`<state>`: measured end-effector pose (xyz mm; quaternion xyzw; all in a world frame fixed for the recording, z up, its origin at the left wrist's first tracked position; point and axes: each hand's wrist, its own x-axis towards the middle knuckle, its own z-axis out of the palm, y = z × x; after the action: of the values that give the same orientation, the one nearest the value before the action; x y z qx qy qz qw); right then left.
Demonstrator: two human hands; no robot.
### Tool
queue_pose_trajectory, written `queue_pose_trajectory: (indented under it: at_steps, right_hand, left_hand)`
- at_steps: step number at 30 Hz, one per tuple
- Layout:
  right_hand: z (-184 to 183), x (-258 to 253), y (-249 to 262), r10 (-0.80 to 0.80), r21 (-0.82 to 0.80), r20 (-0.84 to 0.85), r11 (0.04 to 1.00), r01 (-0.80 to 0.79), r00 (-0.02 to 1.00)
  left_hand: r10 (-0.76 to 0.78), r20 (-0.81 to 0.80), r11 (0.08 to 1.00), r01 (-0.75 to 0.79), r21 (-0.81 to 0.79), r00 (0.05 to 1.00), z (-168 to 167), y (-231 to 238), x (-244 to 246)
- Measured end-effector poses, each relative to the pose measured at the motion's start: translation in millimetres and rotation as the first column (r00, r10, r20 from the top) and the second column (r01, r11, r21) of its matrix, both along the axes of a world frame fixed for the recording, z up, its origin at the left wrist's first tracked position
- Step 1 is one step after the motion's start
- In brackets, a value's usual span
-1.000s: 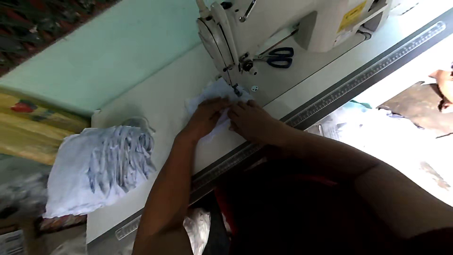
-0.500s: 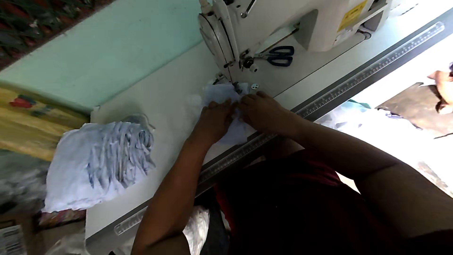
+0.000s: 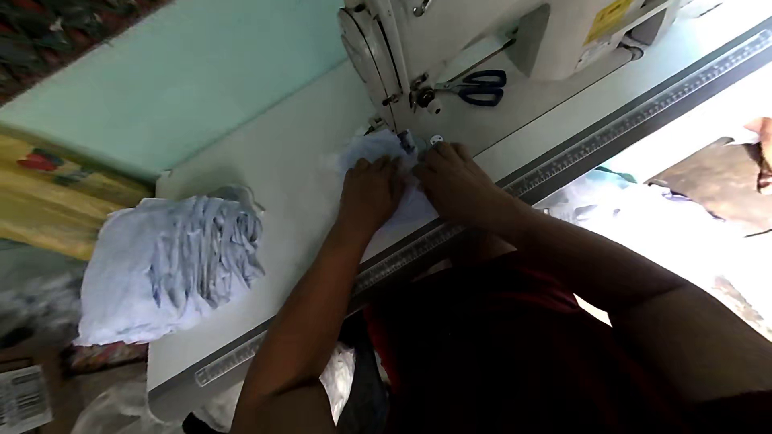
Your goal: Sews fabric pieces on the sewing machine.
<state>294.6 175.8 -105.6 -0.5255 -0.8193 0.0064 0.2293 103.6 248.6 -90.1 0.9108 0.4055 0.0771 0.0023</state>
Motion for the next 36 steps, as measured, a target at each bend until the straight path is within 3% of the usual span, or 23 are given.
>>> queue_pose_trajectory:
  at_steps: [2,4,7,11,20,28,36]
  right_hand:
    - [-7,-6,-16,0.099,0.061,-0.002,0.993,-0.099,0.995]
    - [-14,-10,-25,0.144,0.029,0.015,0.989,-0.144,0.989]
    - [-17,-9,-25,0.14,0.014,0.031,0.99,-0.14,0.99]
    - [-16,-8,-19,0.123,0.0,0.022,0.992,-0.124,0.992]
    - [-16,7,0,0.065,-0.019,0.022,0.998,-0.064,0.998]
    - [-12,19,16,0.028,-0.077,0.062,0.997,-0.023,0.998]
    - [-3,31,32,0.009,-0.11,0.109,0.994,0.003,0.994]
  left_hand:
    - [-0.04,0.058,0.999,0.042,-0.024,0.998,5,4,-5]
    - [-0.167,0.156,0.983,0.177,-0.049,0.974,7,8,-16]
    - [-0.279,0.204,0.935,0.314,-0.165,0.938,8,9,-22]
    - [-0.319,0.211,0.922,0.354,-0.154,0.924,1,12,-25]
    - [-0.159,0.145,0.971,0.181,-0.156,0.977,-4,6,-8]
    - [0.08,0.13,0.982,-0.055,-0.182,0.988,-8,-4,14]
    - [0.27,-0.123,0.931,-0.292,-0.22,0.955,22,-14,46]
